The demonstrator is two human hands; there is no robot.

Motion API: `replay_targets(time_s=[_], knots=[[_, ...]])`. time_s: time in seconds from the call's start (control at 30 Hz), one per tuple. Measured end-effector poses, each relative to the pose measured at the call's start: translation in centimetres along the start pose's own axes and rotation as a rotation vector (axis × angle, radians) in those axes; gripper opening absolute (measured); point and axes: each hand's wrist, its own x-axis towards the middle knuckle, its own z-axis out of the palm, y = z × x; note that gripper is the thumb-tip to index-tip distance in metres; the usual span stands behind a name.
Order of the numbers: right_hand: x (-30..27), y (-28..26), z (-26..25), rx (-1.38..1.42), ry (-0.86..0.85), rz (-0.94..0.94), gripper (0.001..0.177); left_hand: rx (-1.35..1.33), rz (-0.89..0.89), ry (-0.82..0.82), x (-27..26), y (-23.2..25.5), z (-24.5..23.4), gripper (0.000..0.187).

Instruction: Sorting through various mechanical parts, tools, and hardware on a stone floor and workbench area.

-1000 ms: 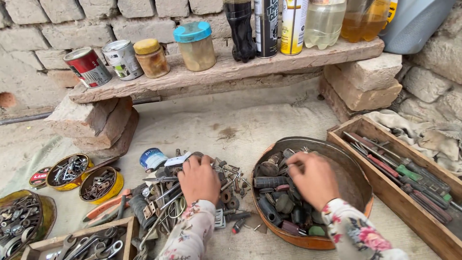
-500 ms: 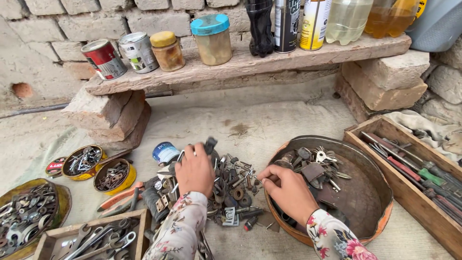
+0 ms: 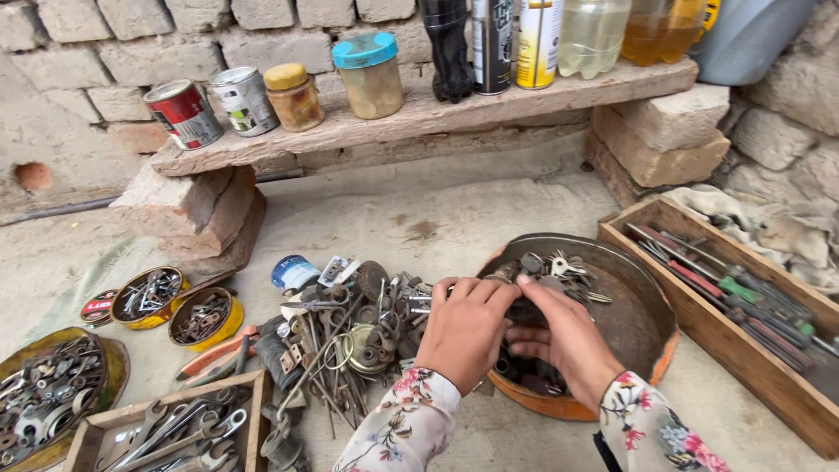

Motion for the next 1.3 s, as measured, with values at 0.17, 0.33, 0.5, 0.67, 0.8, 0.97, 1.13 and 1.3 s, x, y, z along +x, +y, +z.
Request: replay_targets(time_s=[0.17,0.33,0.5,0.67,0.8,0.97,1.13,1.3], knots=[[0.8,2.3,-4.3,0.181,0.035,0.003,0.036,-0.052,-0.040,0.008,-0.2,1.9,-0.3,0.049],[-0.1,2.3,-6.9,0.429,0.163,-0.012,0.025,-0.067,-0.139,0.045,-0.8,2.0,0.5,0.051],[0.6,3.0,-9.5,0.592,0.346,-0.365,0.019,-0.122,-0.225,-0.078,-1.6,2.1,1.0,0.046],[4.2,6.0,-10.0,0.173,0.520,-0.399,0.029,-0.103,-0.272,-0.133,-2.7,1.0,1.3,0.045],[6.8,8.7,-9.8,-0.800,0.557,-0.213,0.049,-0.072,-0.387,-0.153,-4.3,-0.3,0.3,0.045],[4.1,8.1,-6.9,-1.021,0.526,-0.215,0.069,-0.040,-0.541,-0.154,-7.1,-1.7,-1.1,0.044],[-0.6,7.1,-1.9,-1.059,0.507,-0.462,0.053,0.004,-0.672,-0.138,-10.1,-2.3,-2.7,0.044],[-2.6,6.8,4.9,-0.935,0.254,-0.622,0.027,0.123,-0.816,-0.088,-12.5,-4.8,-5.1,0.050]])
